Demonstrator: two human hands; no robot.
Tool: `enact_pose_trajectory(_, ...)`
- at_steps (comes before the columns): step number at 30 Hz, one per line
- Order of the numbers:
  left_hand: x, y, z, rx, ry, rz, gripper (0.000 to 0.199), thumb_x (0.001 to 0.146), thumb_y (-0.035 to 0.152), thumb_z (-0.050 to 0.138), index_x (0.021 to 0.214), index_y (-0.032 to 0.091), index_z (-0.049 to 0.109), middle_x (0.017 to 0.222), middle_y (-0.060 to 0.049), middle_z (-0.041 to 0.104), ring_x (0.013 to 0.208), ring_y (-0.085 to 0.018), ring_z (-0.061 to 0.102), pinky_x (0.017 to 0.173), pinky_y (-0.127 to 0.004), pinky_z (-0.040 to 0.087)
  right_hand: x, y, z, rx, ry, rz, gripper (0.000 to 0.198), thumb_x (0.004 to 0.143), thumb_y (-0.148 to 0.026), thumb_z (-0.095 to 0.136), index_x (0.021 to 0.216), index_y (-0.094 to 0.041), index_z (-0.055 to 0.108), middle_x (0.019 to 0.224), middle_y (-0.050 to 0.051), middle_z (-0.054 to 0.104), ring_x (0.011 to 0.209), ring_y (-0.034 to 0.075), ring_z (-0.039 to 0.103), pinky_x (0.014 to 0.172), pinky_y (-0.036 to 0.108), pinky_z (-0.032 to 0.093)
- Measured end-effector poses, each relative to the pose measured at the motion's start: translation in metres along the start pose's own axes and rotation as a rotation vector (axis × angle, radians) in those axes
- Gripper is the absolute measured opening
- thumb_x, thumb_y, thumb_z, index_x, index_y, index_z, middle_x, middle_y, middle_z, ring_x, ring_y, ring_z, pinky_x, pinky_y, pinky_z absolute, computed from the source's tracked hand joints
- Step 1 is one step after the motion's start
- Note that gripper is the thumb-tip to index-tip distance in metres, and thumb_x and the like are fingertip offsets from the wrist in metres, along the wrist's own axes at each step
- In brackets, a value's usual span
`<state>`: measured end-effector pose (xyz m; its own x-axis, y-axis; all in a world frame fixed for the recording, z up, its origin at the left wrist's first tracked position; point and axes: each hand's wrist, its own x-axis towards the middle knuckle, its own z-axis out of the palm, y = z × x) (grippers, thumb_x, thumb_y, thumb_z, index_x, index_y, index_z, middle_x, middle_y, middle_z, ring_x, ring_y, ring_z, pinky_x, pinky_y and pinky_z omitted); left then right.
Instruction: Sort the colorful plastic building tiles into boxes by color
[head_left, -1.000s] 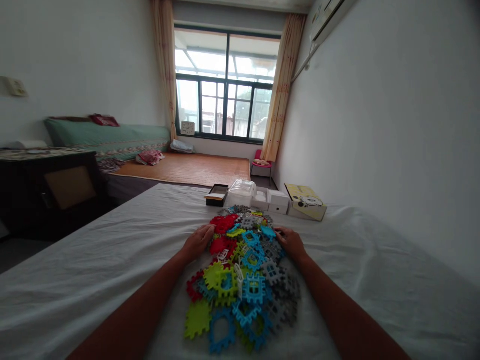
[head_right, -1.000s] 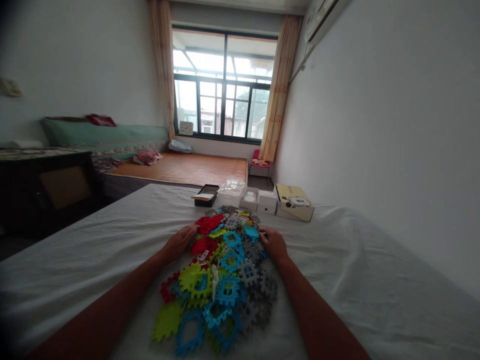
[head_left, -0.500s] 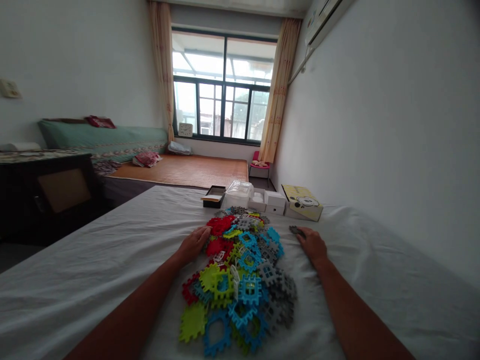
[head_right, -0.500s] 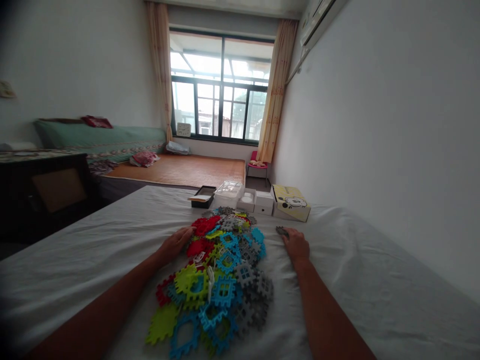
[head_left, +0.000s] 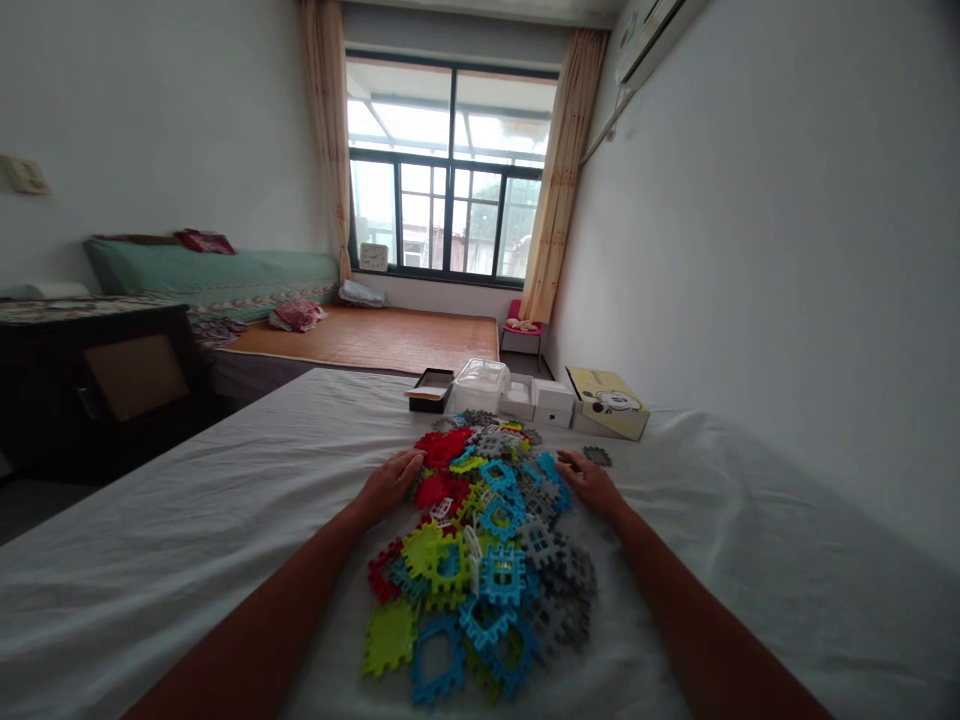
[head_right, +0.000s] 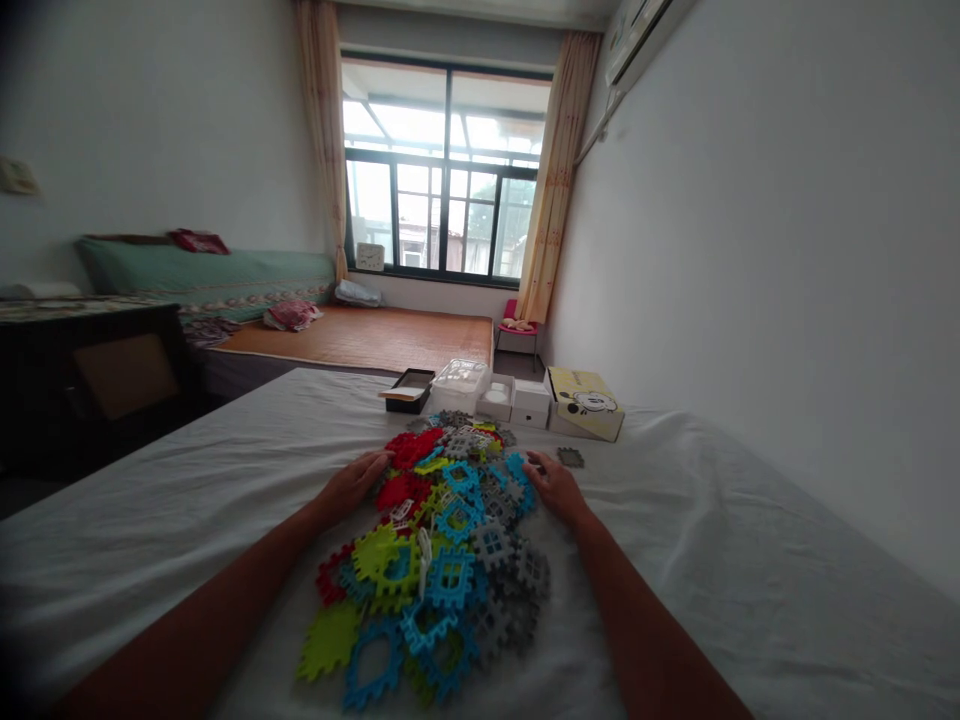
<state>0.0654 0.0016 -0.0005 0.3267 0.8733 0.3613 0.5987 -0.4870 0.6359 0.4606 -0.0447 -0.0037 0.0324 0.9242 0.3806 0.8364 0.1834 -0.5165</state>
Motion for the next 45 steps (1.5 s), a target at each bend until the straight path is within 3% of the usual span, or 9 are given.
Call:
enact_pose_trajectory(4,0.000,-0.001,0.000,-0.014,0.003,0.002,0.053,0.090,0.055,0.028,0.114,0.022,0.061,0.122,-0.005,0.062,0.118,-0.020,0.052,0.106,-0.032,0.036,-0.003,-0.003,0.006,0.109,-0.024,0.011,0.050,0.075,-0.043,0.057,0.119,-0.019,0.059,0.102,0.008,0.070,0.089,0.022,0.065,0.080,0.032,0.049)
enact_pose_trajectory(11,-0.001,0.000,-0.002,-0.004,0.007,0.001,0.056,0.089,0.059,0.028,0.114,0.023,0.063,0.122,-0.004,0.062,0.118,-0.021,0.053,0.105,-0.030,0.036,0.003,0.016,-0.007,0.171,0.181,0.180,0.042,0.078,-0.050,0.048,0.100,-0.019,0.066,0.078,0.005,0.071,0.066,0.019,0.065,0.064,0.028,0.050)
enact_pose_trajectory(19,-0.001,0.003,-0.004,-0.051,0.005,0.007,0.053,0.088,0.058,0.033,0.112,0.022,0.063,0.120,-0.006,0.063,0.116,-0.023,0.054,0.104,-0.034,0.037,-0.008,0.090,-0.063,-0.041,0.616,0.555,0.046,0.078,-0.037,0.042,0.113,-0.013,0.062,0.096,0.015,0.069,0.087,0.027,0.062,0.078,0.037,0.044)
enact_pose_trajectory(26,-0.001,0.005,-0.006,-0.118,0.020,-0.021,0.051,0.084,0.061,0.040,0.106,0.024,0.066,0.118,-0.006,0.065,0.115,-0.026,0.055,0.105,-0.037,0.035,-0.025,0.133,-0.082,-0.150,0.679,0.751,0.049,0.076,-0.026,0.043,0.115,-0.002,0.059,0.103,0.021,0.065,0.096,0.032,0.060,0.079,0.041,0.046)
enact_pose_trajectory(29,0.000,0.004,-0.006,-0.154,0.032,-0.024,0.051,0.081,0.063,0.042,0.102,0.025,0.068,0.116,-0.006,0.066,0.114,-0.028,0.055,0.105,-0.038,0.035,-0.024,0.129,-0.078,-0.211,0.642,0.718,0.047,0.077,-0.020,0.040,0.119,-0.008,0.058,0.109,0.019,0.062,0.103,0.031,0.057,0.084,0.041,0.045)
enact_pose_trajectory(34,0.000,0.008,-0.007,-0.189,0.044,-0.034,0.050,0.079,0.063,0.046,0.100,0.025,0.069,0.114,-0.006,0.067,0.112,-0.028,0.056,0.104,-0.039,0.036,-0.028,0.118,-0.065,-0.269,0.438,0.626,0.031,0.074,-0.023,0.049,0.096,-0.024,0.071,0.095,0.013,0.067,0.103,0.034,0.055,0.084,0.052,0.043)
enact_pose_trajectory(38,-0.003,0.011,-0.008,-0.201,0.038,-0.034,0.046,0.081,0.060,0.046,0.102,0.026,0.069,0.114,-0.005,0.066,0.113,-0.027,0.056,0.104,-0.038,0.036,-0.028,0.105,-0.063,-0.325,0.447,0.610,0.040,0.076,-0.021,0.044,0.111,-0.020,0.065,0.118,0.016,0.060,0.116,0.037,0.046,0.088,0.061,0.037)
enact_pose_trajectory(42,-0.003,0.010,-0.007,-0.206,0.047,-0.035,0.045,0.082,0.058,0.047,0.103,0.025,0.069,0.113,-0.005,0.067,0.112,-0.026,0.056,0.103,-0.037,0.036,-0.012,0.059,-0.054,-0.172,0.381,0.280,0.038,0.083,-0.025,0.040,0.112,-0.019,0.062,0.118,0.012,0.062,0.110,0.027,0.053,0.093,0.044,0.040)
enact_pose_trajectory(45,-0.003,0.006,-0.006,-0.195,0.042,-0.014,0.043,0.084,0.056,0.045,0.104,0.026,0.069,0.114,-0.004,0.067,0.112,-0.026,0.057,0.103,-0.036,0.038,-0.002,0.012,-0.035,0.041,0.092,0.044,0.034,0.085,-0.041,0.043,0.098,-0.022,0.068,0.098,0.006,0.070,0.088,0.021,0.062,0.082,0.032,0.046)
